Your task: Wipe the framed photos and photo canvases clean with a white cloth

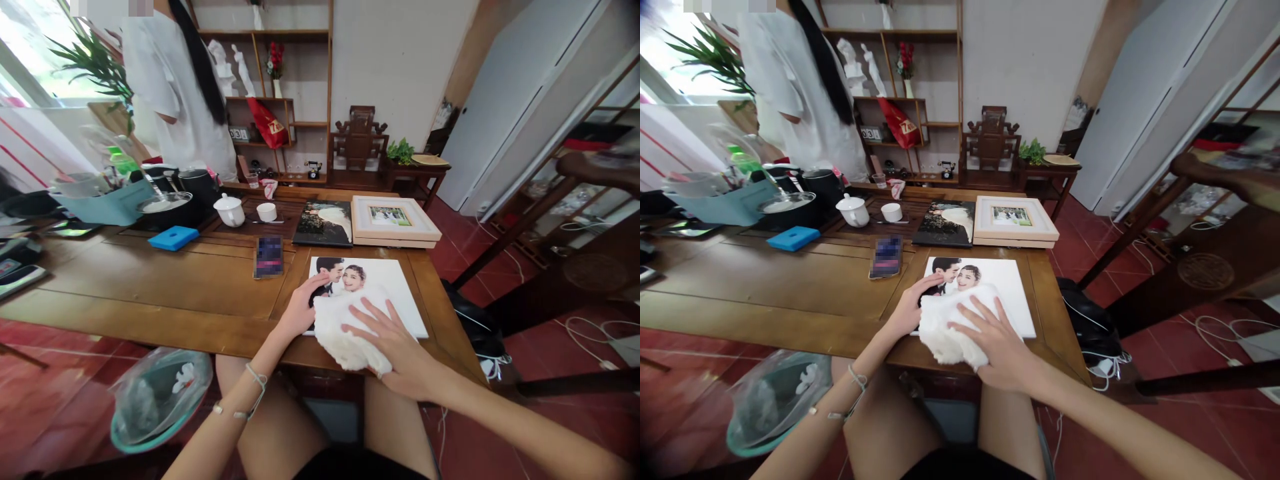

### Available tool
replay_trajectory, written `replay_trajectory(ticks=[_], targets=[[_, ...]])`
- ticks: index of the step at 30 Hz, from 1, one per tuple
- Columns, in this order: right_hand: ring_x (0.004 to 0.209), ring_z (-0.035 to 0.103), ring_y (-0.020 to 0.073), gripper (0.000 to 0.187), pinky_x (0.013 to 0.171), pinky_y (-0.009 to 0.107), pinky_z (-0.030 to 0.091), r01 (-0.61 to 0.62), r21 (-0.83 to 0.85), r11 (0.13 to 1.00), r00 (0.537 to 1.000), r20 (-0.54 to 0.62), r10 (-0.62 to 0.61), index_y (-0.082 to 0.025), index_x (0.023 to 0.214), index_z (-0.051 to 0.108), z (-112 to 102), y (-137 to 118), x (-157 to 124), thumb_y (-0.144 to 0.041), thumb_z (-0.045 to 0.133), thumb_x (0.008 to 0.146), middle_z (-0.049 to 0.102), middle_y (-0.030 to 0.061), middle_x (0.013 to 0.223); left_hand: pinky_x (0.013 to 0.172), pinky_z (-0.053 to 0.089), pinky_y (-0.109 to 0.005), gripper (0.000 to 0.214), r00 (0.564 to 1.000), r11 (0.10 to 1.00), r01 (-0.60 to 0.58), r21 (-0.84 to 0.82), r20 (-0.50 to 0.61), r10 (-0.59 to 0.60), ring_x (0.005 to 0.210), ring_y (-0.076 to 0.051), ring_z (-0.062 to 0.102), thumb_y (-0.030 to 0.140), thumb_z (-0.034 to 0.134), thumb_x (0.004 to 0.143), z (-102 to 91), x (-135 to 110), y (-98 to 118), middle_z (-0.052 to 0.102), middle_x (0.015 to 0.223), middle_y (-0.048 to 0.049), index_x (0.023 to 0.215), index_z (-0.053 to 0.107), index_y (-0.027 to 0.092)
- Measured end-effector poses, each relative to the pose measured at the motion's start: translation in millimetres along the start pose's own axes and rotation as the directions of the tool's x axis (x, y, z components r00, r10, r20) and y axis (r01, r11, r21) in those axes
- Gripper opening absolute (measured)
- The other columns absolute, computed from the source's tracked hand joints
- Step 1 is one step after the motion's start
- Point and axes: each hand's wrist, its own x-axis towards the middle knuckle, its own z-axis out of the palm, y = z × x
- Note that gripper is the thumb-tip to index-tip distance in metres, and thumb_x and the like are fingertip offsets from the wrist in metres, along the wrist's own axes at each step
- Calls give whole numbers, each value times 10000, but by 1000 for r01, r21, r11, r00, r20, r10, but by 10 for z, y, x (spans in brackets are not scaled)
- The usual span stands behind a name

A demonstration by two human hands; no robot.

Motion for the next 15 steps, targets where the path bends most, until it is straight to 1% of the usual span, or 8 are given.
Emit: replay_trajectory(ticks=[2, 4, 5, 7, 10, 12, 13, 15], targets=[[1483, 135, 299, 636, 1154, 658, 24, -9, 12, 1000, 1000, -23, 10, -300, 1444, 421, -38, 113, 103, -204, 518, 822, 304, 28, 1577, 1094, 424, -464, 355, 1000, 1000, 0, 9, -1, 0, 1266, -268, 557, 191, 585, 858, -5, 0, 0, 611, 1334, -126, 1209, 641, 183], [1470, 202, 282, 551, 1168, 631, 35, -96, 23, 995, 991, -91, 97, -262, 1435, 440, -100, 371, 290, -283, 475, 885, 373, 55, 1543, 1106, 411, -464, 347, 1000, 1000, -1, 31, -6, 2, 1273, -264, 551, 192, 575, 867, -10, 1, 9, 618, 1328, -118, 1208, 642, 185], [1465, 220, 281, 551, 1174, 618, 39, -164, 25, 986, 978, -130, 165, -237, 1444, 429, -137, 530, 394, -322, 463, 901, 389, 71, 1533, 1112, 404, -463, 336, 1000, 999, 0, 42, -11, 0, 1276, -259, 549, 198, 566, 878, -12, 1, 16, 621, 1325, -116, 1205, 644, 185], [1460, 238, 276, 559, 1186, 588, 59, -298, 26, 954, 934, -196, 297, -219, 1456, 411, -219, 849, 583, -370, 437, 918, 410, 82, 1521, 1117, 398, -462, 318, 1000, 998, 4, 55, -14, -3, 1279, -253, 547, 214, 552, 897, -16, 1, 29, 622, 1323, -115, 1199, 646, 184], [1450, 258, 310, 552, 1176, 591, 131, -429, 36, 902, 872, -243, 424, -201, 1445, 430, -324, 1195, 736, -433, 382, 946, 419, 118, 1511, 1110, 407, -460, 307, 1000, 998, 4, 58, -8, -3, 1267, -248, 557, 224, 548, 906, -19, 0, 44, 625, 1318, -113, 1194, 647, 189], [1447, 257, 333, 563, 1163, 605, 161, -460, 38, 887, 856, -249, 454, -171, 1443, 431, -346, 1260, 720, -434, 366, 950, 410, 149, 1511, 1109, 408, -459, 304, 1000, 998, 4, 56, -10, -3, 1264, -246, 560, 224, 544, 908, -15, 1, 50, 627, 1315, -113, 1192, 647, 191], [1449, 251, 333, 562, 1163, 609, 153, -457, 29, 889, 859, -244, 450, -168, 1445, 429, -335, 1232, 677, -418, 379, 944, 405, 150, 1513, 1110, 407, -458, 305, 1000, 998, 5, 55, -12, -4, 1264, -246, 560, 222, 543, 907, -11, 2, 52, 627, 1314, -113, 1192, 647, 191], [1459, 220, 332, 554, 1159, 636, 95, -406, -18, 914, 892, -225, 392, -196, 1440, 438, -271, 1055, 534, -366, 429, 912, 386, 124, 1529, 1113, 404, -458, 308, 1000, 999, 8, 52, -18, -7, 1266, -247, 558, 217, 542, 903, -3, 3, 52, 625, 1316, -112, 1192, 647, 192]])
